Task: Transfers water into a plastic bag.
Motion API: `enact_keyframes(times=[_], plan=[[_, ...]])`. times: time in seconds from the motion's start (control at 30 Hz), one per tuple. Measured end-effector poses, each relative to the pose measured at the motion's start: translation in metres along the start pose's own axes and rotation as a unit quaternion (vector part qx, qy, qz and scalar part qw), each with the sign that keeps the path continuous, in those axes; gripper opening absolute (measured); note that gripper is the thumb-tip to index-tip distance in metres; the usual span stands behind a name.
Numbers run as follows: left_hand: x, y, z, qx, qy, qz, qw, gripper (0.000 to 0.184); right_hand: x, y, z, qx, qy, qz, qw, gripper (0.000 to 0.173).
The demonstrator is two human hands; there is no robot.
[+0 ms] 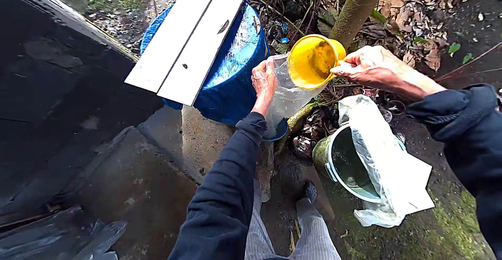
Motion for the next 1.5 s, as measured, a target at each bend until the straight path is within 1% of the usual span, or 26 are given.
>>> enact_keyframes(times=[0.07, 0.17, 0.23, 0.3, 0.43, 0.5, 0.57, 0.63, 0.7, 0.73, 0.8, 0.87, 0.93, 0.97, 1.03, 1.07, 1.13, 1.2, 1.27, 1.33, 1.37, 1.43, 1.47, 1.5], plan=[[-0.002, -0.001, -0.001, -0.012, -0.008, 0.005, 1.0, 0.038, -0.001, 0.008, 0.001, -0.002, -0.01, 0.017, 1.0, 0.05], [-0.002, -0.005, -0.006, -0.006, -0.007, -0.014, 1.0, 0.04, -0.009, 0.009, 0.001, 0.003, -0.006, 0.02, 1.0, 0.051], [-0.001, -0.008, -0.007, -0.003, -0.011, -0.025, 1.0, 0.039, -0.019, 0.003, -0.001, 0.008, 0.015, 0.019, 1.0, 0.052], [-0.002, -0.01, -0.007, -0.017, -0.023, -0.032, 0.999, 0.038, -0.027, -0.003, -0.005, 0.002, 0.042, 0.017, 0.999, 0.048], [-0.007, -0.012, -0.004, -0.081, -0.027, -0.033, 0.996, 0.035, -0.034, -0.014, -0.001, 0.011, 0.08, -0.006, 0.997, 0.042], [-0.01, -0.009, -0.005, -0.114, -0.023, -0.045, 0.992, 0.034, -0.035, -0.016, 0.006, 0.035, 0.099, -0.007, 0.994, 0.041], [-0.013, -0.004, -0.01, -0.141, -0.017, -0.067, 0.988, 0.034, -0.032, -0.01, 0.014, 0.097, 0.119, 0.001, 0.988, 0.042], [-0.015, 0.003, -0.018, -0.176, -0.018, -0.074, 0.981, 0.032, -0.029, 0.007, 0.03, 0.213, 0.128, 0.045, 0.968, 0.047], [-0.018, 0.01, -0.027, -0.2, -0.019, -0.06, 0.978, 0.03, -0.035, 0.024, 0.057, 0.309, 0.13, 0.132, 0.933, 0.05], [-0.02, 0.012, -0.029, -0.212, -0.021, -0.052, 0.976, 0.029, -0.044, 0.029, 0.074, 0.333, 0.13, 0.17, 0.918, 0.051], [-0.025, 0.01, -0.03, -0.229, -0.015, -0.048, 0.972, 0.029, -0.062, 0.026, 0.109, 0.371, 0.132, 0.199, 0.897, 0.051], [-0.033, 0.004, -0.029, -0.238, 0.009, -0.062, 0.969, 0.03, -0.066, 0.009, 0.127, 0.405, 0.149, 0.205, 0.878, 0.05], [-0.041, -0.002, -0.028, -0.243, 0.03, -0.077, 0.966, 0.03, -0.065, 0.005, 0.146, 0.424, 0.213, 0.207, 0.855, 0.047], [-0.045, -0.004, -0.028, -0.245, 0.034, -0.084, 0.965, 0.029, -0.063, 0.005, 0.154, 0.441, 0.242, 0.212, 0.838, 0.048], [-0.053, -0.005, -0.03, -0.236, 0.035, -0.094, 0.967, 0.029, -0.06, 0.005, 0.17, 0.465, 0.275, 0.234, 0.808, 0.054], [-0.058, -0.004, -0.03, -0.218, 0.028, -0.095, 0.971, 0.03, -0.06, 0.002, 0.176, 0.474, 0.268, 0.25, 0.8, 0.059], [-0.059, -0.007, -0.026, -0.258, 0.042, -0.1, 0.96, 0.03, -0.057, -0.003, 0.188, 0.483, 0.249, 0.285, 0.79, 0.063], [-0.076, 0.004, -0.03, -0.226, 0.016, -0.106, 0.968, 0.037, -0.049, 0.001, 0.205, 0.478, 0.245, 0.319, 0.781, 0.069], [-0.092, 0.016, -0.039, -0.203, -0.013, -0.114, 0.973, 0.038, -0.042, 0.006, 0.223, 0.495, 0.234, 0.345, 0.762, 0.072], [-0.102, 0.023, -0.047, -0.183, -0.034, -0.128, 0.974, 0.038, -0.037, 0.008, 0.24, 0.536, 0.221, 0.356, 0.733, 0.067], [-0.103, 0.023, -0.049, -0.18, -0.04, -0.131, 0.974, 0.038, -0.033, 0.006, 0.246, 0.566, 0.21, 0.353, 0.715, 0.06], [-0.101, 0.02, -0.052, -0.167, -0.049, -0.125, 0.977, 0.038, -0.026, -0.001, 0.255, 0.624, 0.194, 0.327, 0.682, 0.039], [-0.097, 0.017, -0.052, -0.152, -0.052, -0.114, 0.98, 0.038, -0.025, -0.004, 0.257, 0.637, 0.186, 0.317, 0.678, 0.033], [-0.088, 0.013, -0.053, -0.131, -0.053, -0.094, 0.986, 0.038, -0.024, -0.007, 0.256, 0.643, 0.183, 0.306, 0.677, 0.032]])
Point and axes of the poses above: each hand's wrist, its own x-axis towards the middle knuckle, its own z-axis out of the palm, y = z × x, the point moved 6 cm from there along x, towards the middle knuckle, and after that the axes turned 4 degrees about -y, right-handed, at the moved point
